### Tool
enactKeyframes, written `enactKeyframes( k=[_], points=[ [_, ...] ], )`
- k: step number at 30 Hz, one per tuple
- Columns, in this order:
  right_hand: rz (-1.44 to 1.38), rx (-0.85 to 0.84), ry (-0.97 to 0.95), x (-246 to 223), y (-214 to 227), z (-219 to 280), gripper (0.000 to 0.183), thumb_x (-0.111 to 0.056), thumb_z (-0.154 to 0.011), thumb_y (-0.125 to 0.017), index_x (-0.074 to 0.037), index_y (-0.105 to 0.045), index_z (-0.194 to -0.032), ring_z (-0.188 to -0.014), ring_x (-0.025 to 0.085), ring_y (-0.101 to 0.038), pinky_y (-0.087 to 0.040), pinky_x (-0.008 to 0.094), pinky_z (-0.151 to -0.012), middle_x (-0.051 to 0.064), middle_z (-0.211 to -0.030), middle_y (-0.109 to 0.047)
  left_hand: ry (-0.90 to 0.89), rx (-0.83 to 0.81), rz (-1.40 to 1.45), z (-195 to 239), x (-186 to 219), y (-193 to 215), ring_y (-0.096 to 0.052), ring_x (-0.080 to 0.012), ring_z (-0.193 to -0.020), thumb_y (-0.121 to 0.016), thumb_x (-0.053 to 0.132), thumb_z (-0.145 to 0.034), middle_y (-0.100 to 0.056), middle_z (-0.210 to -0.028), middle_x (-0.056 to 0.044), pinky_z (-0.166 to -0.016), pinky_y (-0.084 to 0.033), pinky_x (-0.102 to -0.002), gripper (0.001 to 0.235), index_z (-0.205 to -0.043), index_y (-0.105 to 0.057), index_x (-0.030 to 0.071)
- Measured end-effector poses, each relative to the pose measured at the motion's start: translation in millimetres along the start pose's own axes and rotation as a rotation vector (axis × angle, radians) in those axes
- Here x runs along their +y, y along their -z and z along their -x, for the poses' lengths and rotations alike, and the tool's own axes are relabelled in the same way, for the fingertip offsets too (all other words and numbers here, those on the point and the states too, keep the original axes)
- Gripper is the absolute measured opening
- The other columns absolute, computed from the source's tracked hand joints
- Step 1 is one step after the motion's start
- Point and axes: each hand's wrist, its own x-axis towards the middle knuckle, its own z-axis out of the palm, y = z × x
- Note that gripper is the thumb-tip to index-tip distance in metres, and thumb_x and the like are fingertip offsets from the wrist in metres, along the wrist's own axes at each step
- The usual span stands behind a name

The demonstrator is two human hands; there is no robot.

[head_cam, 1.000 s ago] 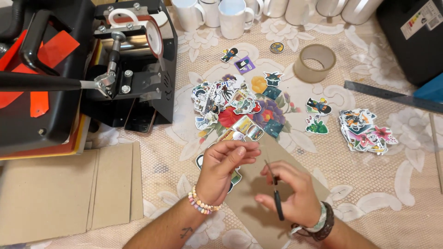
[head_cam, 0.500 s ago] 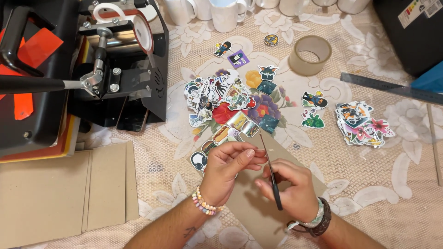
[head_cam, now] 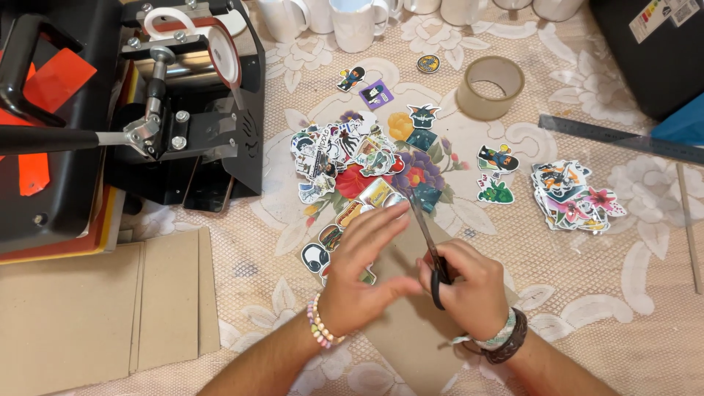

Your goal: Sorting through a pile of stickers, trimming them with scissors, and peeling off the adhesive backing.

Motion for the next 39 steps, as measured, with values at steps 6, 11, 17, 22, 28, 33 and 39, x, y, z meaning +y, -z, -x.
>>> enactKeyframes(
  k=[6, 11, 17, 22, 28, 33, 39],
  points=[
    [0.381, 0.003, 0.145, 10.9, -4.3, 7.8, 0.009, -0.015, -0.087, -0.071, -0.014, -0.065, -0.093, -0.074, 0.02, -0.065, -0.05, 0.034, -0.06, -0.002, -0.09, -0.068, -0.348, 0.116, -0.5, 5.3, -10.2, -7.3, -0.062, -0.0355, -0.124, -0.067, 0.014, -0.103, -0.073, -0.123, -0.013, -0.107, -0.048, -0.052, 0.038, -0.136, -0.051, 0.006],
    [0.545, 0.012, 0.235, 5.2, -8.0, 10.4, 0.008, -0.015, -0.088, -0.066, -0.015, -0.064, -0.095, -0.072, 0.02, -0.063, -0.047, 0.033, -0.058, -0.003, -0.088, -0.065, -0.363, 0.169, -0.65, -2.6, -10.2, -5.6, -0.067, -0.0286, -0.112, -0.06, 0.006, -0.101, -0.078, -0.106, -0.004, -0.101, -0.046, -0.045, 0.021, -0.121, -0.065, 0.008],
    [0.628, -0.001, 0.242, 5.7, -10.0, 9.0, 0.006, -0.021, -0.092, -0.066, -0.018, -0.065, -0.097, -0.074, 0.019, -0.065, -0.048, 0.032, -0.058, -0.003, -0.091, -0.067, -0.246, 0.165, -0.491, 2.1, -24.2, -5.7, -0.067, -0.0247, -0.111, -0.075, 0.004, -0.096, -0.077, -0.098, -0.004, -0.108, -0.042, -0.046, 0.038, -0.13, -0.058, 0.006],
    [0.635, -0.074, -0.011, 18.7, 6.8, -6.1, 0.023, -0.038, -0.086, -0.065, -0.026, -0.067, -0.106, -0.081, 0.022, -0.068, -0.05, 0.041, -0.048, -0.005, -0.102, -0.069, -0.129, 0.296, -0.366, 4.6, -49.5, 10.1, -0.066, -0.0206, -0.111, -0.077, 0.008, -0.094, -0.079, -0.103, 0.0, -0.11, -0.047, -0.042, 0.048, -0.136, -0.054, 0.006],
    [0.746, -0.231, -0.319, 76.1, 41.3, -24.6, 0.055, -0.028, -0.079, -0.072, -0.026, -0.064, -0.134, -0.106, 0.034, -0.07, -0.057, 0.046, -0.086, 0.003, -0.121, -0.066, 0.17, 0.393, -0.144, 29.4, -73.1, 47.8, -0.07, -0.035, -0.106, -0.061, -0.004, -0.095, -0.076, -0.1, -0.017, -0.099, -0.049, -0.05, 0.043, -0.137, -0.051, -0.008],
    [0.805, -0.364, -0.349, 102.7, 44.5, -23.7, 0.047, -0.033, -0.078, -0.075, -0.033, -0.071, -0.125, -0.107, 0.03, -0.072, -0.059, 0.044, -0.09, -0.005, -0.125, -0.067, 0.209, 0.578, -0.156, 52.1, -94.1, 74.5, -0.064, -0.0261, -0.107, -0.056, 0.0, -0.099, -0.075, -0.1, -0.013, -0.104, -0.043, -0.046, 0.042, -0.14, -0.047, -0.005],
    [0.93, -0.392, -0.201, 89.5, 49.8, -40.9, 0.037, -0.046, -0.087, -0.067, -0.041, -0.07, -0.124, -0.117, 0.021, -0.069, -0.059, 0.036, -0.093, -0.013, -0.128, -0.068, 0.135, 0.559, -0.272, 58.9, -121.1, 76.4, -0.067, -0.0318, -0.104, -0.058, -0.007, -0.093, -0.075, -0.099, -0.014, -0.098, -0.048, -0.046, 0.042, -0.135, -0.05, -0.007]
  ],
)
